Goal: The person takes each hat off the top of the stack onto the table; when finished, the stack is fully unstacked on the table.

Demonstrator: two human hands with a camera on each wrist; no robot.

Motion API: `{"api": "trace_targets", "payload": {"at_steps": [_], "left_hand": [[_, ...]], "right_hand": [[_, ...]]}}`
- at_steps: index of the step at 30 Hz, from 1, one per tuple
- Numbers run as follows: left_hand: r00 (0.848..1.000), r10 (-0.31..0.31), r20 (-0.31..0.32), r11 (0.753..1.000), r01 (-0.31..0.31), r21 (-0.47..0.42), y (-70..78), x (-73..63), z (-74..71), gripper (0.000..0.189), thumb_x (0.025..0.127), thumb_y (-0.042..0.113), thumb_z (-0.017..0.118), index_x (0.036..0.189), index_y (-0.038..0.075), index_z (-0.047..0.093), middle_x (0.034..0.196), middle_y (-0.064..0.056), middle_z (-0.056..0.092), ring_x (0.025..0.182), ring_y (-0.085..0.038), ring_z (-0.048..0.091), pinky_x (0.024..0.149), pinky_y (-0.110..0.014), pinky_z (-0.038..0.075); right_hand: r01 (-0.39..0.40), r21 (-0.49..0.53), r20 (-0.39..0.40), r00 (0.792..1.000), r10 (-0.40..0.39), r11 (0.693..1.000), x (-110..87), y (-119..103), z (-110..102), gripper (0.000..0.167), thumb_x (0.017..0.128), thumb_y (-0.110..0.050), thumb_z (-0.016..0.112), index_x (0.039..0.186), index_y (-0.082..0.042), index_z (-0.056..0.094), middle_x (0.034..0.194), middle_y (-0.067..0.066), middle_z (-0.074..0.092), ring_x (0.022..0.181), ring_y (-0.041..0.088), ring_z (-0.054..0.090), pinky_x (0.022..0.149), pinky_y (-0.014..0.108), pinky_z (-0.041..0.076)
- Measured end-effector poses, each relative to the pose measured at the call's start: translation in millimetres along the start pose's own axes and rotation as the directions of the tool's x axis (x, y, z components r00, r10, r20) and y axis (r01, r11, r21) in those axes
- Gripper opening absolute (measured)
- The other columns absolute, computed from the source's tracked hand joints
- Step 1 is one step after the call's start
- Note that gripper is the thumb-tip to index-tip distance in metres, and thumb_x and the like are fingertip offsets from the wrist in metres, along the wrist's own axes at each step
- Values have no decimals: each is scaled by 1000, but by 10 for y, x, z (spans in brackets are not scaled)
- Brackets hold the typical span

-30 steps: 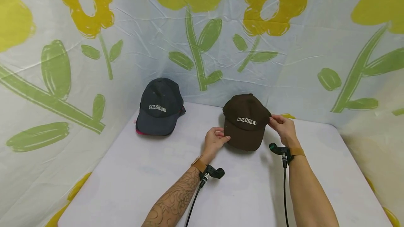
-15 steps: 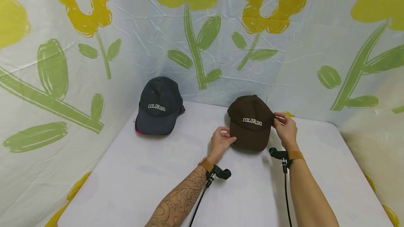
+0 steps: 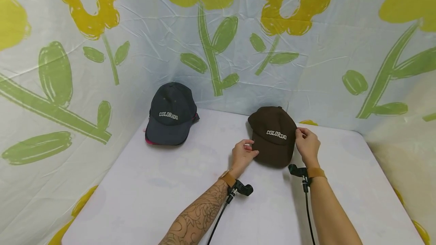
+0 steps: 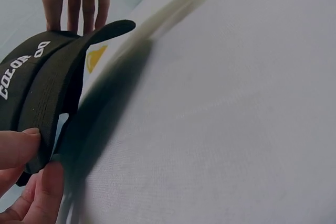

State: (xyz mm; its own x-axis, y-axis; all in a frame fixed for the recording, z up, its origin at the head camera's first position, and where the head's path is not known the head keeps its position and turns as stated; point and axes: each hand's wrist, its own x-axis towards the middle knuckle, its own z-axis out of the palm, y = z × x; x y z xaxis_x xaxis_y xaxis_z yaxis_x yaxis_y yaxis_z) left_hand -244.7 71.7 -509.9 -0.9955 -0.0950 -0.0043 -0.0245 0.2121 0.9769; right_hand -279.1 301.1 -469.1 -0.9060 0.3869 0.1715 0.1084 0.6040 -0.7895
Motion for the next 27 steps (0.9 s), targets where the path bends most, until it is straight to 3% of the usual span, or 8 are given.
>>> {"api": "trace_targets", "payload": {"at_steps": [4,11,15,18,22,27], "left_hand": [[999,31,26,999,-32,34,3,-16,32,35,78,4,85,111,6,74,93,-11,70,74,-6,61,67,-20,52],[991,86,99,985,-99,140,30,-43,56,43,79,5,83,120,1,71,100,-13,68,82,-15,63,71,-19,50],[989,61,133,980,-85,177,51,-60,46,48,81,7,82,127,0,68,105,-14,68,91,-20,63,76,-23,51],[985,35,169,977,-69,200,79,-71,37,51,83,8,81,131,-1,65,108,-15,68,91,-17,59,77,-24,51],[976,25,215,966,-79,245,127,-91,22,49,86,10,79,131,-3,64,91,-9,65,77,-9,50,70,-20,45],[965,22,260,956,-96,278,172,-112,25,47,87,11,78,129,-5,65,71,4,47,66,-7,43,61,-18,38]], "right_hand": [[24,-18,-43,999,-25,1000,-60,-18,11,40,106,-25,48,129,3,65,131,26,65,124,45,58,103,57,47],[17,-29,74,997,-14,999,-171,-50,39,58,106,-36,45,148,5,44,145,29,52,133,46,50,111,57,42],[40,-72,142,989,-29,997,-219,-31,46,74,102,-44,52,154,5,31,152,31,43,140,47,43,116,57,36],[53,-92,170,985,-37,994,-233,-6,55,85,99,-48,58,156,5,24,155,32,38,142,48,39,117,58,34],[73,-119,193,980,-49,990,-241,7,67,93,97,-48,63,157,6,18,156,34,34,142,50,37,116,60,34],[90,-142,195,979,-61,986,-238,17,54,92,96,-43,65,157,8,17,156,35,32,142,52,36,117,60,33]]}}
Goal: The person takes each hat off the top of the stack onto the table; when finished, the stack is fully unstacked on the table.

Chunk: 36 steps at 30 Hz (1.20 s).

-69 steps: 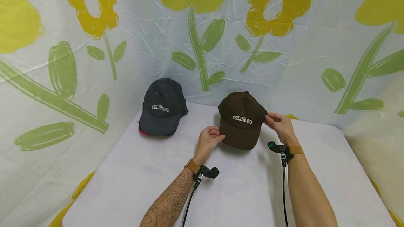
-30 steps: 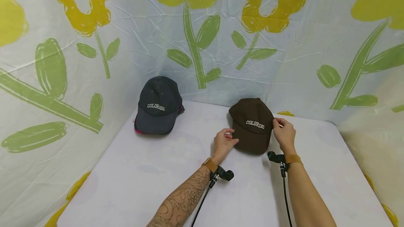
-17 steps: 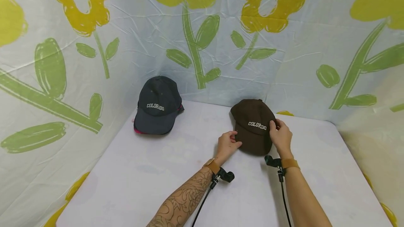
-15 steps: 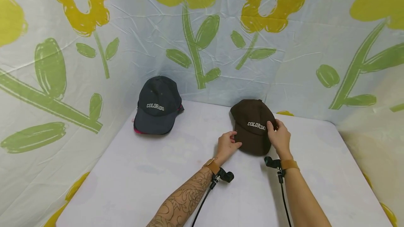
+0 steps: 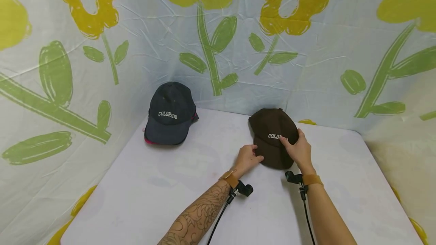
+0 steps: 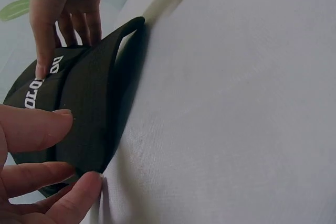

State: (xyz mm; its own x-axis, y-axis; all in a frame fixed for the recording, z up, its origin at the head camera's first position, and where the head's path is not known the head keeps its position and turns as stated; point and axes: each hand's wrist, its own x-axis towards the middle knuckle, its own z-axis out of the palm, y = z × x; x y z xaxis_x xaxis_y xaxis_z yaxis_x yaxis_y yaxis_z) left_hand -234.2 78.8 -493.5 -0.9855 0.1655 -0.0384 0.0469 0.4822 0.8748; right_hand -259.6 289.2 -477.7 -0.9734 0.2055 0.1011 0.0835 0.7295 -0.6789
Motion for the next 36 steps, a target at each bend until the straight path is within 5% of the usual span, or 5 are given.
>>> {"api": "trace_targets", "payload": {"at_steps": [19,22,26,32,36], "left_hand": [[999,16,40,1000,-17,16,-12,41,66,50,87,15,78,132,-2,64,81,-3,61,73,-8,49,66,-19,43],[999,34,30,999,-34,-7,-22,25,32,47,88,15,77,131,0,65,93,-9,69,82,-14,59,70,-20,47],[998,65,-18,996,-66,-68,-45,11,-66,42,90,13,75,129,3,66,115,-17,70,98,-23,67,79,-25,54],[986,91,-137,982,-111,-150,-69,27,-278,33,92,10,72,125,5,68,113,-17,71,95,-22,70,80,-26,57],[971,116,-209,975,-152,-165,-76,19,-435,28,92,8,72,120,7,71,105,-12,74,92,-21,70,79,-26,57]], "right_hand": [[-23,-13,6,1000,23,1000,12,89,-39,89,98,-42,62,156,11,19,155,37,31,141,53,35,117,61,32],[-13,-13,-29,999,13,1000,-1,70,-40,86,99,-41,61,155,11,22,154,37,33,140,54,36,116,62,32],[35,28,-150,988,-31,999,-26,-25,-64,74,99,-33,61,151,10,34,150,36,41,136,54,43,113,62,36],[116,190,-290,955,-57,975,-13,-259,-185,55,99,-23,61,145,5,49,144,28,54,131,46,54,107,54,47],[116,230,-321,946,-37,966,10,-405,-243,45,100,-26,61,138,-3,59,130,18,68,115,25,69,97,27,54]]}}
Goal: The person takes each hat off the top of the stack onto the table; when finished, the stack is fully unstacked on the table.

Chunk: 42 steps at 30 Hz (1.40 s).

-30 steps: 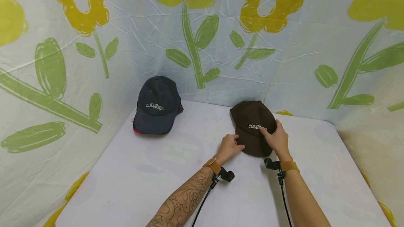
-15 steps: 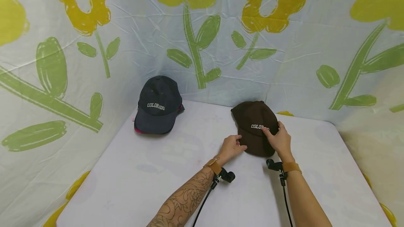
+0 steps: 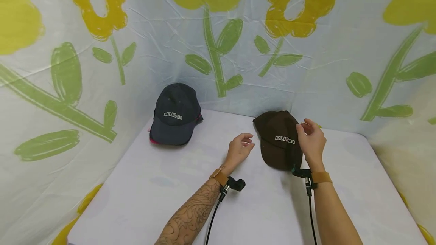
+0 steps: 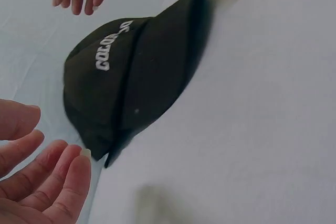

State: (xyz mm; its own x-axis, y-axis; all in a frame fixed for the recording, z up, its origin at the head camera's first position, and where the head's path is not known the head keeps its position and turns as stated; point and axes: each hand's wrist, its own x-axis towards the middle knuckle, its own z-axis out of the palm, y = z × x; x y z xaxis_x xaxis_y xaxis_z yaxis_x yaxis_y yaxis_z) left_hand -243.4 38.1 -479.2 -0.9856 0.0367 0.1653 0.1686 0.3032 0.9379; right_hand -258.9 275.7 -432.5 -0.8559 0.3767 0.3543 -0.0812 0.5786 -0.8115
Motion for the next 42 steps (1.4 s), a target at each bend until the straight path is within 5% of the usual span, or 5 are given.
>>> {"api": "trace_targets", "payload": {"at_steps": [6,19,29,37,42], "left_hand": [[999,21,-48,1000,-22,-11,34,11,-205,24,92,8,71,115,8,73,100,-9,75,89,-19,71,78,-24,57],[989,-22,-146,1000,24,7,-65,21,-632,23,94,10,69,117,9,73,103,-10,74,95,-25,69,84,-37,58],[973,-39,-226,999,45,22,-230,-3,-959,24,93,10,69,117,7,73,102,-12,74,95,-28,70,87,-42,58],[956,-41,-291,999,46,13,-300,-21,-1210,25,92,8,68,117,3,72,103,-15,74,97,-30,71,90,-45,57],[939,-60,-338,997,72,22,-347,-44,-1379,25,92,8,69,117,4,72,103,-14,75,97,-29,71,89,-44,58]], "right_hand": [[18,38,33,999,-19,999,-7,-134,84,37,100,-28,63,130,-6,66,116,15,74,82,-16,55,73,5,43],[68,76,156,985,-79,995,-97,-243,432,34,99,-29,66,126,-9,70,110,13,76,78,-17,57,65,6,46],[79,74,220,971,-93,994,-97,-310,751,34,98,-29,67,125,-8,70,108,11,76,78,-12,59,65,7,45],[53,96,307,948,-81,994,-91,-452,1014,34,99,-27,66,127,-7,68,113,13,74,100,24,69,73,16,48],[34,101,364,929,-69,994,-122,-539,1192,36,100,-28,64,129,-6,67,113,15,74,101,29,70,77,27,53]]}}
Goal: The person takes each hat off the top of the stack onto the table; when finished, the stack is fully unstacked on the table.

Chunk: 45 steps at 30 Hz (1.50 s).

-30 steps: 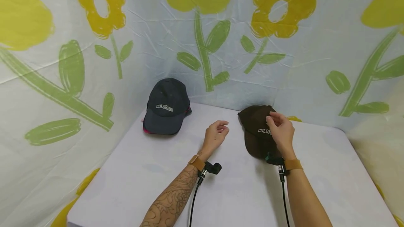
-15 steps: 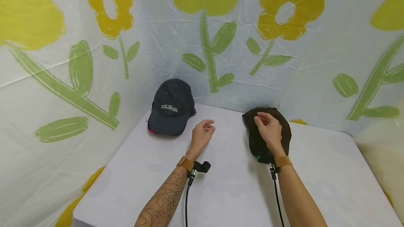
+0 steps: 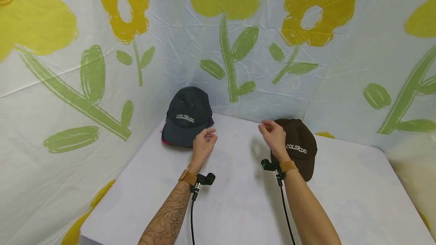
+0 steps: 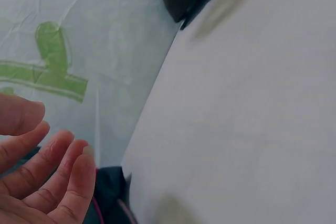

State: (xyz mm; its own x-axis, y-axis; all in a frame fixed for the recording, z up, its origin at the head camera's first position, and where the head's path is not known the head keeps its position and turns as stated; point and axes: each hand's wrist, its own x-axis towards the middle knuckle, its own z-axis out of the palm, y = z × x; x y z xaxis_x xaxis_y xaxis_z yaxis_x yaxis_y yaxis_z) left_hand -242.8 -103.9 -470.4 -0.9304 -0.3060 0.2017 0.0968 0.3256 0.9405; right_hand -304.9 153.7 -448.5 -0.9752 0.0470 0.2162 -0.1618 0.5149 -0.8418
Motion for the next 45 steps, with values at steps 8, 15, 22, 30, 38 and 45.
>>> {"api": "trace_targets", "payload": {"at_steps": [8,15,22,30,38,45], "left_hand": [[997,-6,-79,1000,7,8,-91,29,-292,23,93,8,70,115,4,72,101,-13,75,94,-27,70,89,-41,57],[990,-25,-138,1000,26,5,-198,46,-479,21,91,7,70,112,4,73,96,-13,75,89,-24,70,79,-26,55],[986,-44,-162,999,42,-20,-231,54,-615,22,92,7,69,114,2,72,98,-17,74,88,-28,70,70,-13,50],[980,-76,-184,996,64,-69,-277,66,-730,23,94,4,67,116,-2,70,99,-21,71,85,-25,67,66,-11,50],[964,-83,-254,996,76,-38,-358,90,-928,25,94,7,67,119,1,70,105,-19,70,92,-26,67,68,-12,46],[957,-125,-264,992,122,-25,-418,100,-1047,28,97,11,65,124,3,67,115,-18,67,102,-28,63,74,-16,46]], "right_hand": [[-9,43,71,997,6,999,31,-93,338,33,100,-28,64,127,-8,67,115,12,74,102,27,69,87,42,57],[-4,64,101,995,-3,998,60,-192,557,36,99,-27,67,128,-6,67,115,13,74,104,29,69,89,44,57],[8,69,112,994,-16,998,69,-263,766,35,97,-27,68,124,-5,69,111,14,74,101,29,71,84,41,58],[-18,98,152,988,3,995,64,-321,935,36,96,-26,70,125,-4,69,110,14,75,98,27,72,81,36,58],[-37,143,217,976,5,989,105,-449,1131,33,97,-25,68,125,-8,69,111,12,75,100,26,72,87,40,58],[-36,152,235,972,-1,988,142,-520,1271,33,97,-24,69,125,-7,69,111,12,75,99,25,72,87,39,58]]}}
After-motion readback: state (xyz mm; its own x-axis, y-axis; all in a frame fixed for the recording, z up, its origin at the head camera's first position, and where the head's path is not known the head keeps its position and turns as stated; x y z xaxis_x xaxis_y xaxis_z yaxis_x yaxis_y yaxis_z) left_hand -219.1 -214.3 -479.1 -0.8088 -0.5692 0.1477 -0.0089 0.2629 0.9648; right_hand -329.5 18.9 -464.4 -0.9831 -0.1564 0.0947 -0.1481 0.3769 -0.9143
